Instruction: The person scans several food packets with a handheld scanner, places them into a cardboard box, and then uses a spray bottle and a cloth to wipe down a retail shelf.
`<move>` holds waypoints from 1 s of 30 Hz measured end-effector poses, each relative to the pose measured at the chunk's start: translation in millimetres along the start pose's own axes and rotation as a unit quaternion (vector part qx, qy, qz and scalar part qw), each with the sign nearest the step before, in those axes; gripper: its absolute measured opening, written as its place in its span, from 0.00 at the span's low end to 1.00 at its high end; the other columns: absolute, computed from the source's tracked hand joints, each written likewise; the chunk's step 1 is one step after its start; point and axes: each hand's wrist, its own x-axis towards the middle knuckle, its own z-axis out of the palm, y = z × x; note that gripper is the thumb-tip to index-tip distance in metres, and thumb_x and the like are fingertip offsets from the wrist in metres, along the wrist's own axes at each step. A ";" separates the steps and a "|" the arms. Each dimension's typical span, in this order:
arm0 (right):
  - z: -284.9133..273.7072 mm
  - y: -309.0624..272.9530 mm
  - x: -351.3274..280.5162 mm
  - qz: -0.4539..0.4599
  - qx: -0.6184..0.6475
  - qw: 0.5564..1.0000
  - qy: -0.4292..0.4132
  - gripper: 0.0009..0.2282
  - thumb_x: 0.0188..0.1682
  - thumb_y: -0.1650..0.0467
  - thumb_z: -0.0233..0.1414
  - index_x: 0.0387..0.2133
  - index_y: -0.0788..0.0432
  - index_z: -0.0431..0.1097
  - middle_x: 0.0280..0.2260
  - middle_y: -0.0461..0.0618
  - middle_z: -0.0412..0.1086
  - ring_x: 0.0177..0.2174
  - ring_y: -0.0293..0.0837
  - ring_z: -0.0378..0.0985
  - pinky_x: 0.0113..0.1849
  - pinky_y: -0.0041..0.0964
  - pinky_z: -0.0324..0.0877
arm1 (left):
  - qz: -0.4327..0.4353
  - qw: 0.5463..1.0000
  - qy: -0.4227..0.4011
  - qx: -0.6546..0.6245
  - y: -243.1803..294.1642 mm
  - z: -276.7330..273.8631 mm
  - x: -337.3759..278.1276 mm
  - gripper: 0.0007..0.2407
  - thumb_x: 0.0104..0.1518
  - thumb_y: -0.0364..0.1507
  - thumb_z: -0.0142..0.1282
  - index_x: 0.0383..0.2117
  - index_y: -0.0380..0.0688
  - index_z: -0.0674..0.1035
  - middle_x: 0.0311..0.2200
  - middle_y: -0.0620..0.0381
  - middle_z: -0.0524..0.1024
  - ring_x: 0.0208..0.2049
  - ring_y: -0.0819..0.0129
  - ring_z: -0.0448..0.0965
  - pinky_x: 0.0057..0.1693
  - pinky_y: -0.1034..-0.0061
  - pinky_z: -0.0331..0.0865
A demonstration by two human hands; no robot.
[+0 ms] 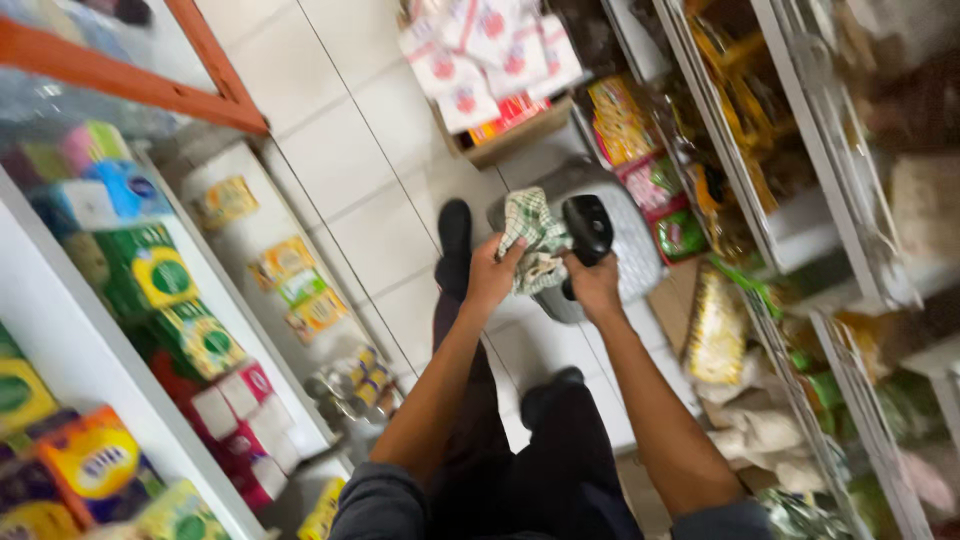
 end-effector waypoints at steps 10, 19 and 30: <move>104.1 -159.5 138.5 -0.039 0.032 0.994 0.094 0.12 0.45 0.73 0.64 0.40 0.62 0.73 0.32 0.43 0.72 0.30 0.35 0.73 0.33 0.32 0.70 | 0.102 0.991 -0.015 0.085 144.9 -75.0 202.5 0.11 0.60 0.28 0.61 0.46 0.38 0.79 0.39 0.48 0.81 0.40 0.63 0.81 0.48 0.73 0.73; 161.5 -147.3 253.2 0.054 0.071 0.990 0.106 0.13 0.49 0.70 0.63 0.44 0.63 0.70 0.32 0.45 0.73 0.30 0.37 0.72 0.34 0.33 0.69 | 0.214 0.905 -0.016 0.368 164.1 -106.2 337.5 0.22 0.55 0.28 0.62 0.58 0.52 0.75 0.59 0.50 0.69 0.60 0.51 0.69 0.57 0.51 0.65; 140.9 -28.7 232.9 0.196 -0.031 0.974 0.111 0.15 0.46 0.67 0.63 0.42 0.60 0.68 0.27 0.52 0.74 0.20 0.41 0.75 0.23 0.39 0.71 | 0.216 0.886 -0.045 0.408 99.8 -111.1 353.1 0.24 0.50 0.25 0.62 0.57 0.51 0.75 0.65 0.36 0.59 0.66 0.40 0.59 0.61 0.48 0.61</move>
